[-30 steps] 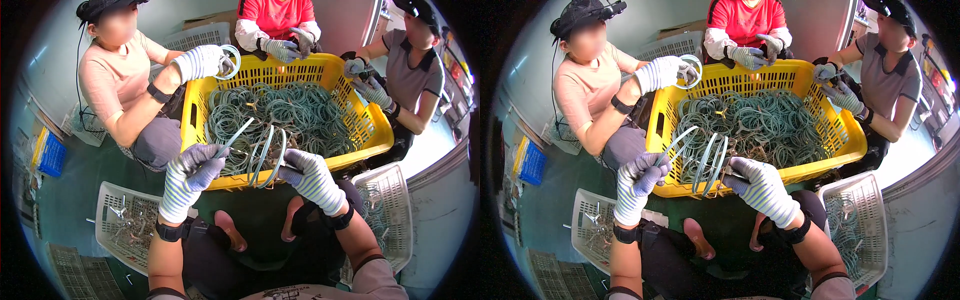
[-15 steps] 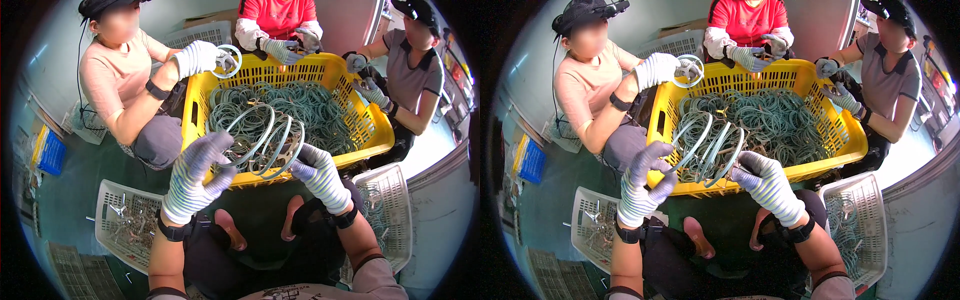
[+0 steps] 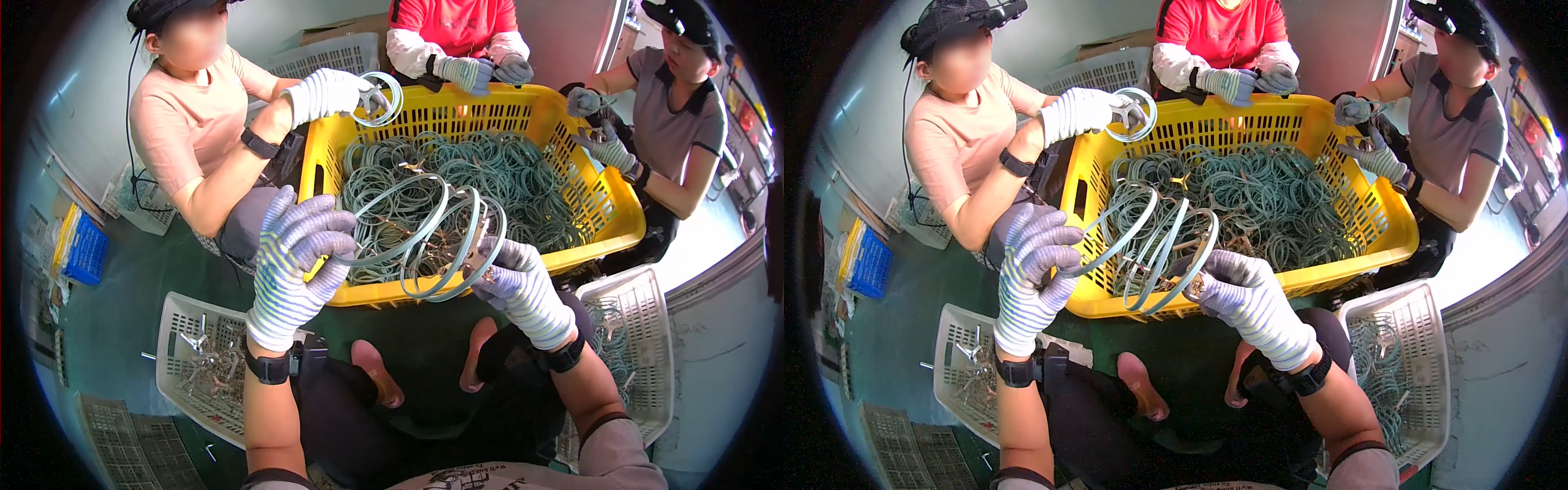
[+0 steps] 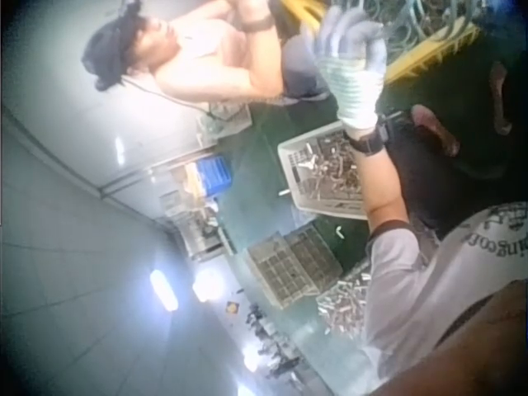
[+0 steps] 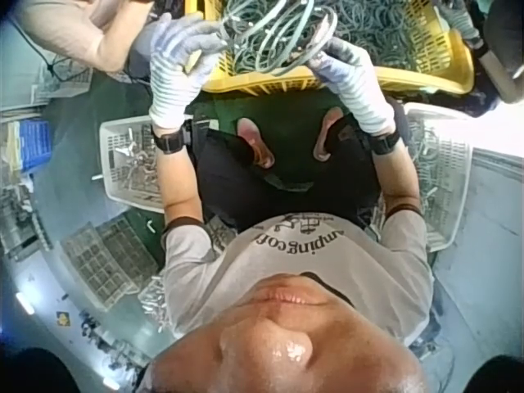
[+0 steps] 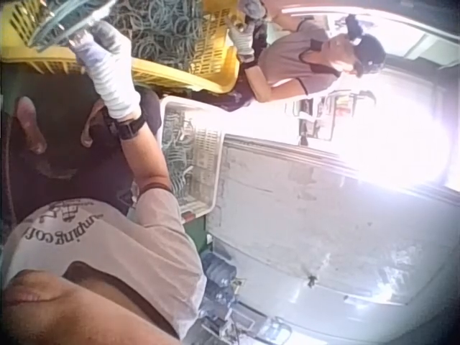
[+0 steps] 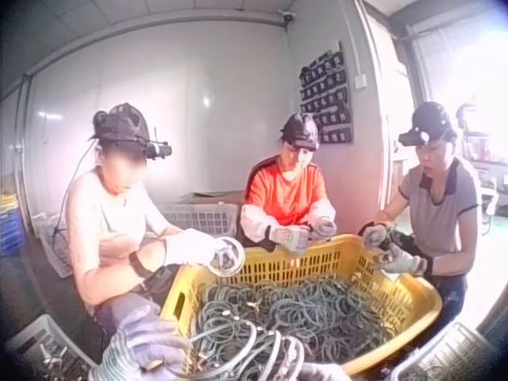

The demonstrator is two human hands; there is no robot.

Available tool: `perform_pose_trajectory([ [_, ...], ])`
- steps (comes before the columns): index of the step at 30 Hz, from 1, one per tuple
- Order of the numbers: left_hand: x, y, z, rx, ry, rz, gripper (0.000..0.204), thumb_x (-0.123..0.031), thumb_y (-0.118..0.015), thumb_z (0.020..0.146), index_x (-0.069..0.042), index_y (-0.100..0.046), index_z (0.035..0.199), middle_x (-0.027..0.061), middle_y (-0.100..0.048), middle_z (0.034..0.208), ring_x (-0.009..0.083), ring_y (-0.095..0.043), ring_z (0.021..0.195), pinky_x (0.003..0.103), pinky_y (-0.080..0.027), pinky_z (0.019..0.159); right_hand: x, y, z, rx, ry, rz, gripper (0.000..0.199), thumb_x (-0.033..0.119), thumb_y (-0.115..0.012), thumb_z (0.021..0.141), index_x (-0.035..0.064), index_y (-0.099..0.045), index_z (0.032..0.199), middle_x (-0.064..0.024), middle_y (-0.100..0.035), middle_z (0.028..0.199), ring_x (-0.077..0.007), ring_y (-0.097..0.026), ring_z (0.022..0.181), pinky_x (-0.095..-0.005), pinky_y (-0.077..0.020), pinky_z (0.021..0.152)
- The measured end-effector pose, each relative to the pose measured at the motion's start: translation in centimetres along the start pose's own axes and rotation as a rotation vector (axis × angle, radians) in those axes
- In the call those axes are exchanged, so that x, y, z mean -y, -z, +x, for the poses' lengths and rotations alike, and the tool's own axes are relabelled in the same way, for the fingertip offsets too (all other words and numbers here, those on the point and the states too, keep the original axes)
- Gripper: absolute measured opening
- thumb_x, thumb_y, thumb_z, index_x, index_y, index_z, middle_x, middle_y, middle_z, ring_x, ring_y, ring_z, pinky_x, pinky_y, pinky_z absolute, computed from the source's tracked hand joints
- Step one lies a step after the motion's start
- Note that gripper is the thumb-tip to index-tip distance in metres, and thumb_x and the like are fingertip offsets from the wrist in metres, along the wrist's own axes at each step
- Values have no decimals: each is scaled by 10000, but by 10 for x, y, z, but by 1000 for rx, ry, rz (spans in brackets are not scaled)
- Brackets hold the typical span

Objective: Sorting and assembling metal wire coils and frames into baskets on a manufacturing floor.

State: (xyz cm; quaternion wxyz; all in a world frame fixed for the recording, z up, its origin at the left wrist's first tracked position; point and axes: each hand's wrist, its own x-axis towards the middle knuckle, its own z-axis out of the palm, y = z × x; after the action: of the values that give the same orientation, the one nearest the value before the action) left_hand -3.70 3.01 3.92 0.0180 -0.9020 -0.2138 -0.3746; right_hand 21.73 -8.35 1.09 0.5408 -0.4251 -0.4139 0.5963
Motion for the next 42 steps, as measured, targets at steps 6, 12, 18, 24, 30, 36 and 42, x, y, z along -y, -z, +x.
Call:
perform_pose_trajectory([
  [6,-5,-11,-6,-20,62,-197,198,-99,-700,696,-160,-593,852,17,-643,950,238,-593,1003,438,-335,1002,-2,-5,3,-8,-43,106,313,217,-644,851,26,-604,1095,49,-562,775,-13,-438,630,-145,-328,541],
  [12,-14,-20,-7,-49,218,-474,379,-89,-706,736,-74,-603,1100,126,-587,1099,246,-568,1028,350,-441,899,-8,-6,7,7,-74,113,276,250,-623,865,46,-606,1051,49,-497,673,-18,-373,531,-152,-267,468],
  [18,-35,-24,-7,-211,242,-324,256,-67,-694,749,-43,-618,993,117,-629,985,202,-617,730,304,-495,695,-28,-9,15,-62,139,-208,210,168,-588,891,-2,-585,1014,43,-559,794,-35,-469,690,-198,-420,620],
  [24,-45,-30,-9,-141,-16,-38,208,-132,-733,706,-54,-619,862,60,-646,850,256,-616,714,355,-488,670,-37,-5,16,-51,179,-333,268,169,-601,876,-11,-571,1072,31,-556,791,-32,-452,676,-202,-422,614],
  [30,-32,-23,-14,-386,389,-432,248,7,-540,813,-28,-599,1052,62,-627,894,111,-571,730,250,-464,675,-11,-7,10,35,-56,-51,324,343,-555,904,38,-593,1007,16,-550,694,-44,-433,552,-186,-364,519],
  [36,-22,-46,-12,-213,438,-802,454,37,-593,817,-41,-473,1247,37,-577,1097,61,-548,824,201,-455,737,-10,-10,6,156,-180,124,529,537,-503,871,23,-604,946,2,-472,566,-64,-378,457,-193,-283,441],
  [42,-30,-31,-7,-127,188,-258,211,-54,-640,795,-43,-635,1005,93,-650,929,218,-627,804,320,-496,735,-10,-12,6,126,-170,29,516,530,-434,912,50,-620,945,44,-429,562,-34,-329,479,-194,-223,444],
])
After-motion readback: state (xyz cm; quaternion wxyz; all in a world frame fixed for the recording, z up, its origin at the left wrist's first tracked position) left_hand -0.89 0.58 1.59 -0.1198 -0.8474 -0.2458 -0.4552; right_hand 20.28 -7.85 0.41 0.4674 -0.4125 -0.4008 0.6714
